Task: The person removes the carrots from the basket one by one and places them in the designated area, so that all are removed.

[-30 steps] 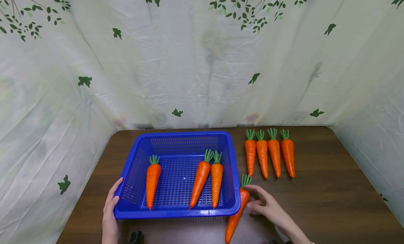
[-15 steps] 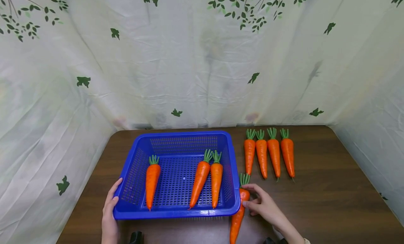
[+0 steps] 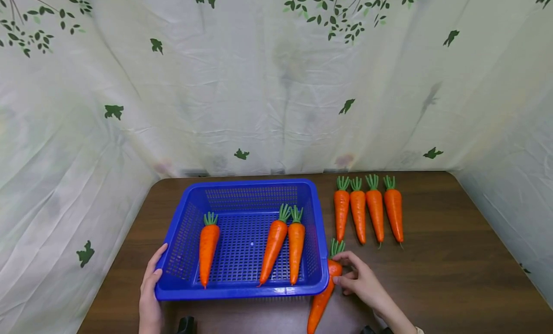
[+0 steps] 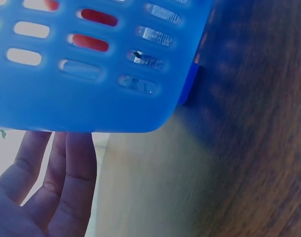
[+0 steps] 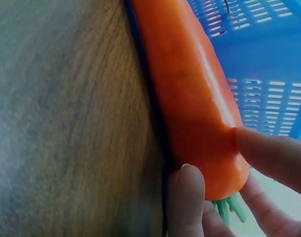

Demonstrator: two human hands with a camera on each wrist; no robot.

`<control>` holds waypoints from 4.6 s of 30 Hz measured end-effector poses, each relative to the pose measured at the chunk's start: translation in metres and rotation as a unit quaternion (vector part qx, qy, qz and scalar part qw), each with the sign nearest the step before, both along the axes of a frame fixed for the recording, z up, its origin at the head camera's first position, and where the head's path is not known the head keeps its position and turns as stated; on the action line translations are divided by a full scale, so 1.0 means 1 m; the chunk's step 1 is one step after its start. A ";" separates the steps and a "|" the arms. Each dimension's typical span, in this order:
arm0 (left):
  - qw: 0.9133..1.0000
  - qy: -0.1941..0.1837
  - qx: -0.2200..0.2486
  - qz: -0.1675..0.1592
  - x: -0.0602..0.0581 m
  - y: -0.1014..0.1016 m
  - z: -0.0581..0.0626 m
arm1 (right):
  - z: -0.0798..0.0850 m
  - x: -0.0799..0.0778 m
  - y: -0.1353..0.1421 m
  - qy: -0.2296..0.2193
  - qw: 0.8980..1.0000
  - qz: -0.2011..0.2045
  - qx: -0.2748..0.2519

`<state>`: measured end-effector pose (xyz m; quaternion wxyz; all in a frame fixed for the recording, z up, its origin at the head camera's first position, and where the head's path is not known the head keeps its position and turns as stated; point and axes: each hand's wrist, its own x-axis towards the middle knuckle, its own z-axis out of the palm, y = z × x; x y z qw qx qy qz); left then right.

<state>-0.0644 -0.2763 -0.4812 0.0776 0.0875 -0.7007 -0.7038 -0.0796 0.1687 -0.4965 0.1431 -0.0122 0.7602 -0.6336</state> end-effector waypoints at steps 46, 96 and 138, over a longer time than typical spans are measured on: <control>1.000 0.010 0.005 0.002 0.000 0.002 0.001 | 0.005 0.004 0.026 -0.003 0.998 0.035 0.044; 0.999 -0.038 -0.015 0.009 0.000 0.000 0.003 | 0.004 -0.013 0.066 0.055 0.991 0.102 0.068; 0.999 -0.040 -0.011 0.016 -0.002 0.000 0.002 | 0.088 -0.033 0.013 0.093 0.994 0.048 0.006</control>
